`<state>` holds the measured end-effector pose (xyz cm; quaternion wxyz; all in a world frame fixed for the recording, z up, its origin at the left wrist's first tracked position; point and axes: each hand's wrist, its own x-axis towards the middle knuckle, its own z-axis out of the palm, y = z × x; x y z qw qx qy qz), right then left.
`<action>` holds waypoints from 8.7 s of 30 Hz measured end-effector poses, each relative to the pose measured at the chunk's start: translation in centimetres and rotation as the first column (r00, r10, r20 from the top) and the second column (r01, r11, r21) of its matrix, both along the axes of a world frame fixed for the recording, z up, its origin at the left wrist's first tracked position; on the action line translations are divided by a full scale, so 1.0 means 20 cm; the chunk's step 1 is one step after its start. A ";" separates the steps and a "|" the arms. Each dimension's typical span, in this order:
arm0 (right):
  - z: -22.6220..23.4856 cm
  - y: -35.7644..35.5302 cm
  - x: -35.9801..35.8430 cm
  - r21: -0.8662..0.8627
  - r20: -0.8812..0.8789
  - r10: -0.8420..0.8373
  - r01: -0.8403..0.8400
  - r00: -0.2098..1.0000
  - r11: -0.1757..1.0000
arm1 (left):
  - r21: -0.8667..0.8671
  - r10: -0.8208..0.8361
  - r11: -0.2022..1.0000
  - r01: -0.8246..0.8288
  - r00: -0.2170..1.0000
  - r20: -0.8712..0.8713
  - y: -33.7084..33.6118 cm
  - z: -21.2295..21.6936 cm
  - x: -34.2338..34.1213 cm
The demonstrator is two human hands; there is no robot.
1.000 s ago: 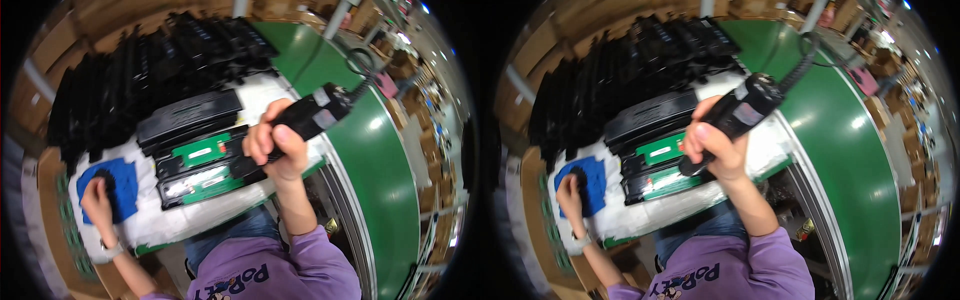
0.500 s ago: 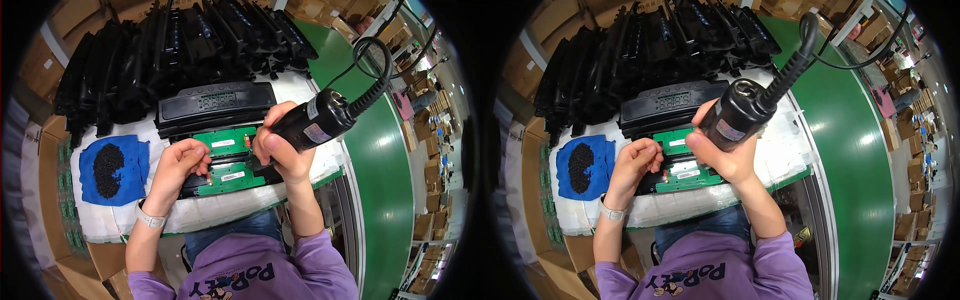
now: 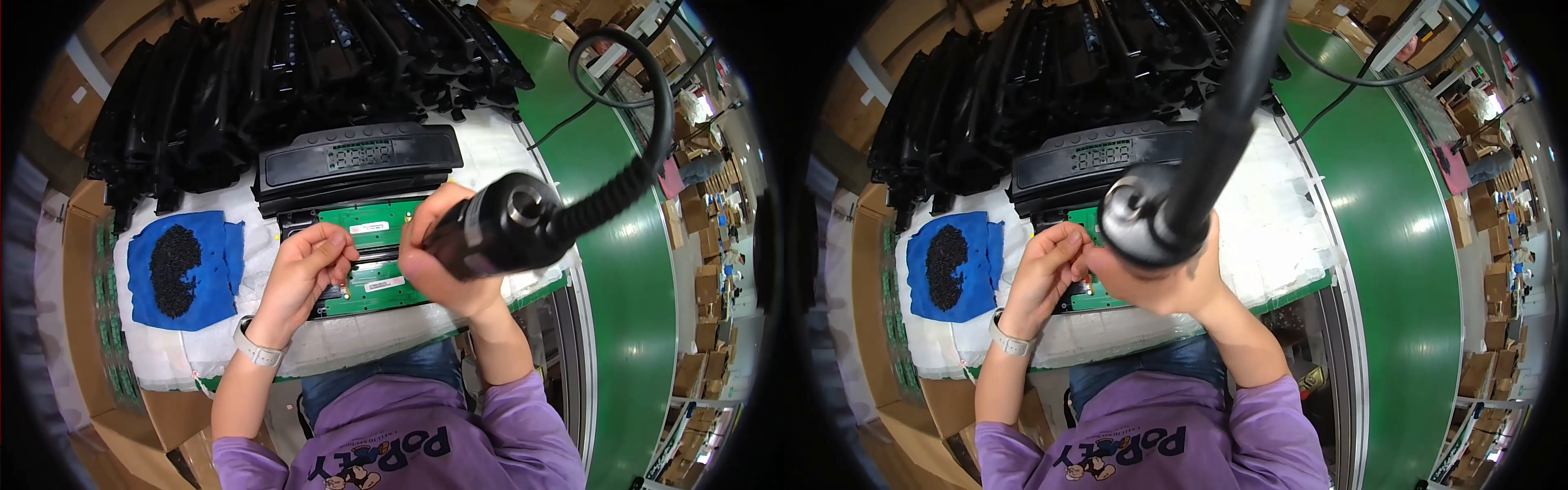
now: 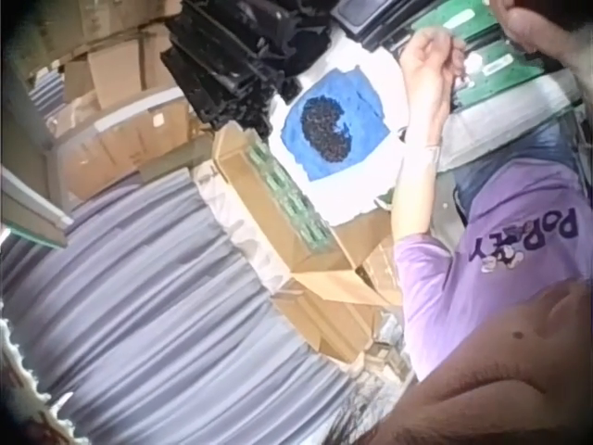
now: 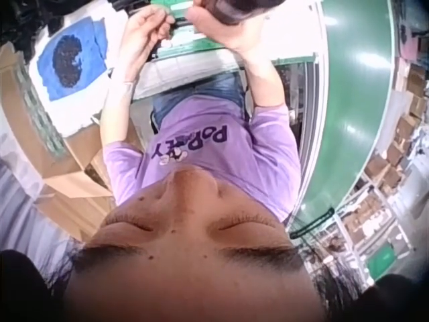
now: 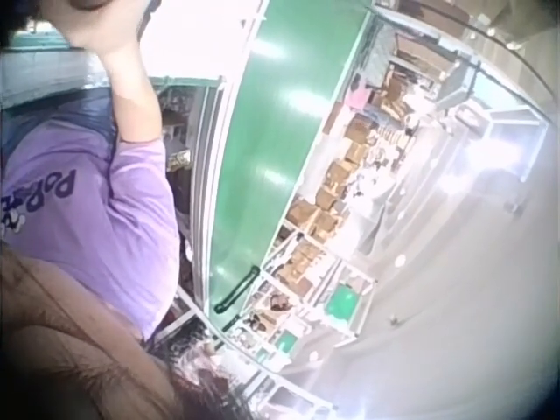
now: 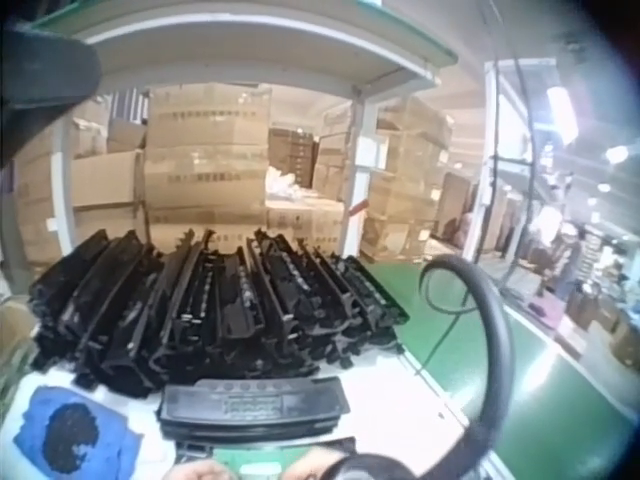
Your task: Assembling components and using an electric screwdriver to secure parts of toner cartridges on a production line.
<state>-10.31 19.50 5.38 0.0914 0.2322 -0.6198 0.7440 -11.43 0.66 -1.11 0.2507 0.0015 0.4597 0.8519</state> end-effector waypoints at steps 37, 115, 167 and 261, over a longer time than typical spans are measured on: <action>0.02 -0.04 0.05 -0.691 0.009 0.006 0.002 1.000 0.723 | -0.246 0.075 0.957 -0.156 0.949 -0.307 -0.04 0.03 0.15; 0.01 -0.29 0.17 -0.251 0.089 0.283 -0.254 0.955 0.934 | -0.198 0.237 0.914 -0.353 0.863 -0.446 -0.07 -0.04 0.07; 0.01 -0.02 -0.02 -0.658 -0.175 0.080 -0.177 0.981 0.732 | -0.326 0.071 0.917 -0.229 0.899 -0.432 -0.05 0.04 0.13; -0.11 0.82 0.01 0.616 0.146 -0.636 0.434 0.757 0.657 | -0.448 -0.564 0.508 -0.735 0.109 -0.818 0.06 0.18 -0.17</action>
